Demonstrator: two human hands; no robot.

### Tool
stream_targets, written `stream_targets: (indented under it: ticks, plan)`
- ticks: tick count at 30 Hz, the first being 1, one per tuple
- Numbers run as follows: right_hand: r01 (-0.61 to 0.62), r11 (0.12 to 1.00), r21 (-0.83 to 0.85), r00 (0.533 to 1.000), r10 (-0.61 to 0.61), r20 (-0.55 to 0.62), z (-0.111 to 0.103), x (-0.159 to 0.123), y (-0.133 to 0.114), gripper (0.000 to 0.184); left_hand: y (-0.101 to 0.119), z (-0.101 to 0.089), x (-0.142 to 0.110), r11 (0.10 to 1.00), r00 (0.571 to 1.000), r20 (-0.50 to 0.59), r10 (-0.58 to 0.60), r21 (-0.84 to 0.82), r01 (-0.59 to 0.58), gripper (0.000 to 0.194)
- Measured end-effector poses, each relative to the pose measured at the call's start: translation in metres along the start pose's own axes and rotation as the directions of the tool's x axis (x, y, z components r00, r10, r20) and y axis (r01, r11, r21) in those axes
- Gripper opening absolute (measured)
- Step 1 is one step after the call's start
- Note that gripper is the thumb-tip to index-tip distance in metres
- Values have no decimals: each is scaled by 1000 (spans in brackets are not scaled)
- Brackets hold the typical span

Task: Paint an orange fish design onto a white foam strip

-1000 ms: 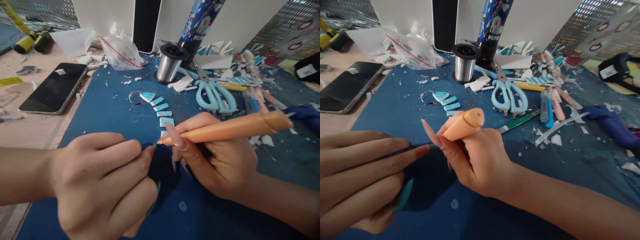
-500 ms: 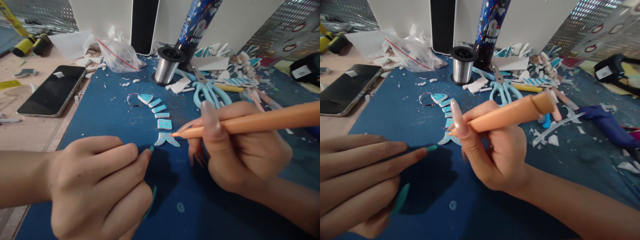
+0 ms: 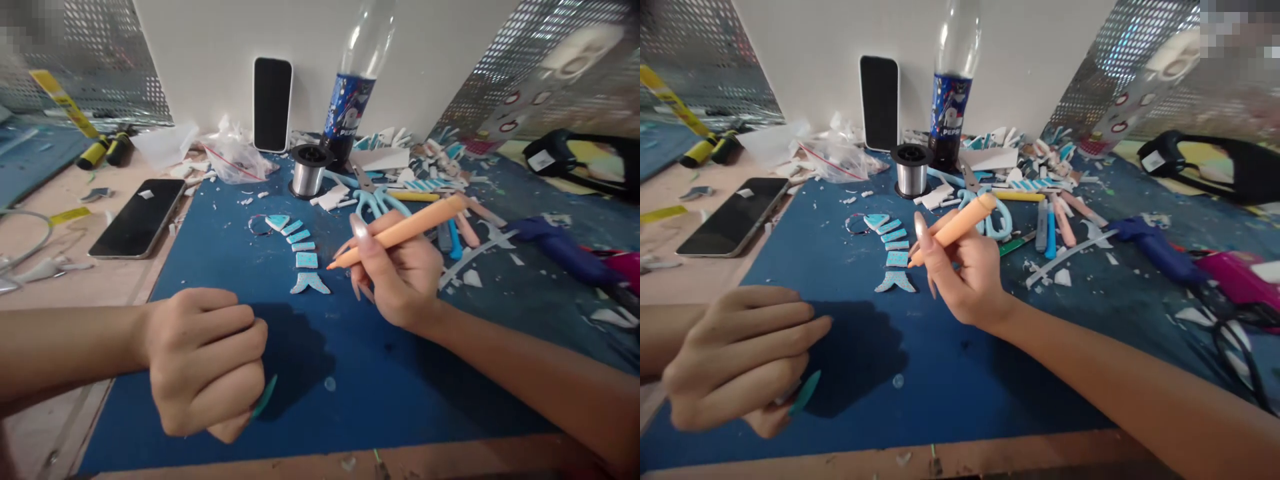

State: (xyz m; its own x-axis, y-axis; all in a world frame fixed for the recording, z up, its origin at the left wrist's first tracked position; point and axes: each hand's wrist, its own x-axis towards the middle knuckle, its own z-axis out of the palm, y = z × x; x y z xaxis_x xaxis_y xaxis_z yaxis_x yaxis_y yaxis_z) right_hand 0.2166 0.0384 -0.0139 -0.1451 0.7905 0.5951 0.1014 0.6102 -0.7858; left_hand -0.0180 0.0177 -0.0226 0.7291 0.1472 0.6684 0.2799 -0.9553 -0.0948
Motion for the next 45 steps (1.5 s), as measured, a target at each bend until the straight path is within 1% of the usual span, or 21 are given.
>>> stream_targets:
  ticks: [1,3,4,6,8,11,13,17,23,31,33,35,38,41,45]
  plan:
    - [-3,1000,0,1000,3,26,0,0,-1,14,0,0,2,995,994,-44,104,14,-104,33]
    - [-19,1000,-7,997,19,68,0,1,-2,16,-1,-2,7,959,954,-99,282,44,-279,27]
    - [-33,999,-13,996,34,84,0,1,-3,17,-1,-3,9,948,942,-100,319,47,-316,25]
    - [-51,999,-19,992,53,115,-1,1,-4,19,-1,-4,13,939,936,-83,343,35,-341,21]
    - [-25,999,-36,987,30,158,-1,2,-4,19,-2,-5,15,936,933,-73,353,26,-352,20]
    - [82,991,-108,973,-56,223,-3,2,-4,19,-3,-4,15,932,929,-76,362,22,-361,20]
    - [132,980,-151,965,-92,246,-3,1,-3,19,-3,-4,15,933,930,-79,359,28,-358,20]
    - [163,967,-196,957,-106,271,-3,1,-3,22,-2,-5,19,936,934,-55,352,47,-350,21]
    - [157,958,-241,950,-79,303,-4,0,-1,21,-2,-9,21,936,936,-29,352,35,-351,22]
    - [182,951,-249,936,-91,340,-3,3,-2,23,-2,-8,19,934,935,-24,354,63,-352,25]
    - [185,953,-238,945,-106,310,-3,2,-4,23,-2,-8,20,935,937,-18,349,76,-347,25]
    - [187,958,-218,959,-129,254,-2,2,-6,25,-2,-8,19,935,937,-12,349,74,-347,25]
    - [146,975,-169,971,-108,215,1,1,-7,23,-3,-7,20,934,934,-24,356,48,-354,22]
    - [91,987,-132,965,-55,255,5,1,-7,17,-3,-7,21,932,932,-20,363,28,-362,19]
    - [85,983,-161,949,-31,314,10,2,-6,17,-3,-8,23,933,933,-12,360,20,-360,19]
